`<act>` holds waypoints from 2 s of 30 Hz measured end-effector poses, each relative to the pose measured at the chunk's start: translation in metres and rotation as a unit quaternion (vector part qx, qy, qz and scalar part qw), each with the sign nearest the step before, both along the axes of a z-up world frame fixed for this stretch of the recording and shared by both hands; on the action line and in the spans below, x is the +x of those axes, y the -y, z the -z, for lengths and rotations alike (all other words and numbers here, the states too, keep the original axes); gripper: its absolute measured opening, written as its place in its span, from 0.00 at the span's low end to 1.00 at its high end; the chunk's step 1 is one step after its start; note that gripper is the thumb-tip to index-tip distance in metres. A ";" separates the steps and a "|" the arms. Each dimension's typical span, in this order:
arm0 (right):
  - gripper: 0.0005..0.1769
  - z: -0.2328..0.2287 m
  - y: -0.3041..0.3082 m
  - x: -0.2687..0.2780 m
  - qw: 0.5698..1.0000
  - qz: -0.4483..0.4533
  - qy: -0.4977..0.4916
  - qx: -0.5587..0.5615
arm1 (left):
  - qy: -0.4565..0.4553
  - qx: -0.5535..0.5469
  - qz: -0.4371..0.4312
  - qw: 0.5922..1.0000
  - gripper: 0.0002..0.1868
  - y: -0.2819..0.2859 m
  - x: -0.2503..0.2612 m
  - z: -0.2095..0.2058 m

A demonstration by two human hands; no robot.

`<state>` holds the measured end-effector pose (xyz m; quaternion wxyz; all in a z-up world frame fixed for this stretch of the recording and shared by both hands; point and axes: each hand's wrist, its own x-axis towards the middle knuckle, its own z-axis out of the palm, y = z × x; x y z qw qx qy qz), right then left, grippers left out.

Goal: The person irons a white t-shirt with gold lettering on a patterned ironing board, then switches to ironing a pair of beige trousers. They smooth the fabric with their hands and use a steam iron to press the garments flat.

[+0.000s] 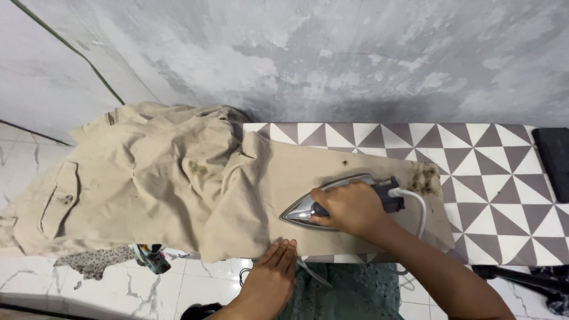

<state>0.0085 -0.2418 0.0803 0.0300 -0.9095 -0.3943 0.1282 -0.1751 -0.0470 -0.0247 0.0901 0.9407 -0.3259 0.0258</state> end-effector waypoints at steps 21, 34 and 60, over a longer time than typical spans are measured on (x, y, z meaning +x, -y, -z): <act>0.27 0.015 -0.047 0.096 0.984 0.121 0.104 0.073 | -0.074 -0.047 0.016 0.996 0.28 -0.008 0.009 0.001; 0.27 0.011 -0.005 0.094 0.986 0.113 0.089 0.082 | 0.043 -0.022 -0.074 0.996 0.22 0.027 0.005 0.011; 0.25 0.013 -0.058 0.079 0.989 0.062 0.092 0.101 | -0.044 -0.078 -0.090 0.992 0.17 0.013 0.026 -0.052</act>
